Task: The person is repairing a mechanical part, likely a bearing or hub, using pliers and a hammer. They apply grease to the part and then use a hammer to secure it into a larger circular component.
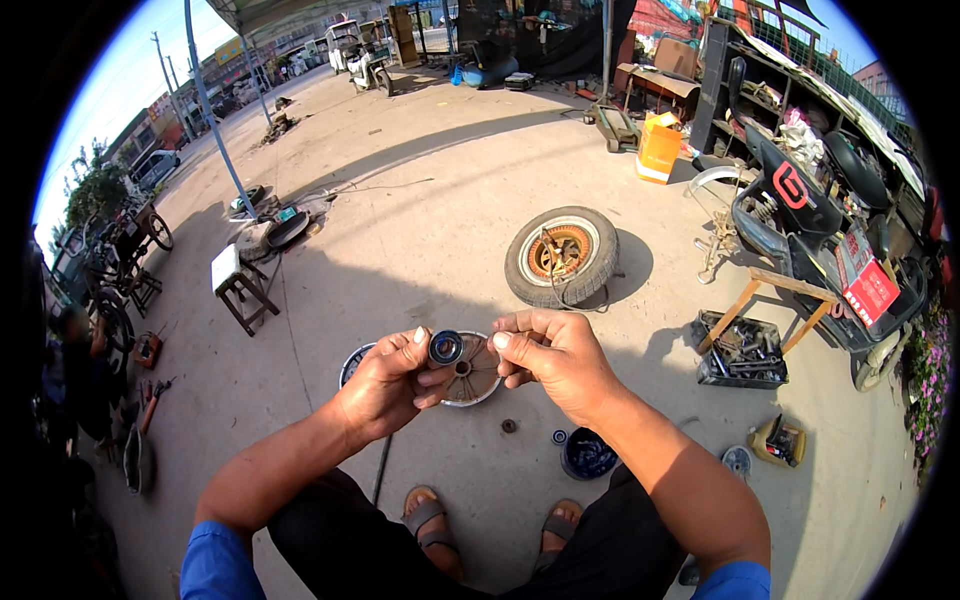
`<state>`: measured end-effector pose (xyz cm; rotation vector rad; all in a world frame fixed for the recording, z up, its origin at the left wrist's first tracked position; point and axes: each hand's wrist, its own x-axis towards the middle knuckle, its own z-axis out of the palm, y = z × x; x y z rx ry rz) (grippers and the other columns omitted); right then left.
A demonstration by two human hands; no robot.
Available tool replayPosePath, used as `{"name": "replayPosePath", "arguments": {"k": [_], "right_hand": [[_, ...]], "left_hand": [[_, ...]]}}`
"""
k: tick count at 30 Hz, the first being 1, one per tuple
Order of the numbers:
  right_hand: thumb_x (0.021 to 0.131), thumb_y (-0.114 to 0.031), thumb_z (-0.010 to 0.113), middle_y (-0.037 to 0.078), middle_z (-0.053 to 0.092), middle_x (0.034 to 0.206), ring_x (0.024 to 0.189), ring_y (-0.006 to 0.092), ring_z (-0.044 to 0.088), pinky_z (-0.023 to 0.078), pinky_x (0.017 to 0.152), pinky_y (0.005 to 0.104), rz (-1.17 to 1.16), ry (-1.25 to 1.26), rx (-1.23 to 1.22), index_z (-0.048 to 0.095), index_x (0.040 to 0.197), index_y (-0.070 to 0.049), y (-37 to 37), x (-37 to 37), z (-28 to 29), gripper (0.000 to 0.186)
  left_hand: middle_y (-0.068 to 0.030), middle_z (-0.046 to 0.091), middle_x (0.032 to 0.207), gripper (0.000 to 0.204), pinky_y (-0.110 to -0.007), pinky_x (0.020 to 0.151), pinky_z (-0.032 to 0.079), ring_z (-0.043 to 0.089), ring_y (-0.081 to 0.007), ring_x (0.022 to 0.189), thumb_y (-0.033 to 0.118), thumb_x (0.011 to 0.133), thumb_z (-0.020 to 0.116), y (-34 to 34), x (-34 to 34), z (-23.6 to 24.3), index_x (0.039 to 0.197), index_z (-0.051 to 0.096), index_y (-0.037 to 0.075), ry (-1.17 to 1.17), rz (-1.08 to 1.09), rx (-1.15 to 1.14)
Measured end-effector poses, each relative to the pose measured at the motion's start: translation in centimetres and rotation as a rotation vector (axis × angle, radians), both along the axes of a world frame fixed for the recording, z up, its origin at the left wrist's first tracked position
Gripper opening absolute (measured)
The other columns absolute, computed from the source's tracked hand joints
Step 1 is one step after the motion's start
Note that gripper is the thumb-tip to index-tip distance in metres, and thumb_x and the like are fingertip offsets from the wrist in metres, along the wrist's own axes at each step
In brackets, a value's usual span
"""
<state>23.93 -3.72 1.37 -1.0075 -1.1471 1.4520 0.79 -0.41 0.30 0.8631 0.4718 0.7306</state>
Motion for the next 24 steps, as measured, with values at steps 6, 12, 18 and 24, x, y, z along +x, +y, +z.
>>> {"name": "replayPosePath", "arguments": {"k": [6, 12, 18, 24], "right_hand": [[0.096, -0.016, 0.065, 0.010, 0.068, 0.099, 0.076, 0.0114, 0.062, 0.054, 0.065, 0.0260, -0.214, -0.052, 0.081, 0.063, 0.114, 0.005, 0.5, 5.4, 1.3, 0.028], [0.097, -0.022, 0.063, 0.008, 0.068, 0.095, 0.076, 0.0121, 0.062, 0.053, 0.067, 0.0262, -0.439, -0.149, -0.065, 0.063, 0.110, 0.003, -1.3, 14.2, -1.5, 0.028], [0.094, -0.021, 0.062, 0.008, 0.067, 0.085, 0.065, 0.0143, 0.062, 0.052, 0.057, 0.0275, -0.698, -0.326, -0.485, 0.065, 0.102, 0.003, -9.6, 22.7, -17.8, 0.025], [0.085, -0.009, 0.063, 0.014, 0.067, 0.074, 0.060, 0.0221, 0.069, 0.057, 0.049, 0.0331, -0.699, -0.648, -0.754, 0.067, 0.087, 0.012, -15.8, 23.1, -30.8, 0.021]], "left_hand": [[0.0010, 0.051, 0.078, 0.037, -0.023, 0.053, 0.032, 0.039, -0.0088, 0.066, 0.044, 0.097, 0.060, 0.1, -0.6, -0.3, 0.083, 0.055, 0.010, 0.081, 0.092, -0.035], [0.0019, 0.045, 0.071, 0.037, -0.024, 0.053, 0.030, 0.035, -0.0079, 0.064, 0.041, 0.099, 0.060, 0.0, -0.6, -0.2, 0.080, 0.054, 0.009, 0.142, 0.158, -0.030], [0.0019, 0.047, 0.074, 0.023, -0.024, 0.053, 0.031, 0.037, -0.0089, 0.067, 0.022, 0.096, 0.064, 0.8, -0.4, -1.3, 0.082, 0.055, 0.006, 0.133, 0.095, 0.023], [0.0024, 0.049, 0.078, 0.023, -0.023, 0.053, 0.032, 0.038, -0.0088, 0.068, 0.026, 0.095, 0.065, 1.8, 0.2, -2.3, 0.086, 0.056, 0.007, 0.172, 0.085, 0.007]]}}
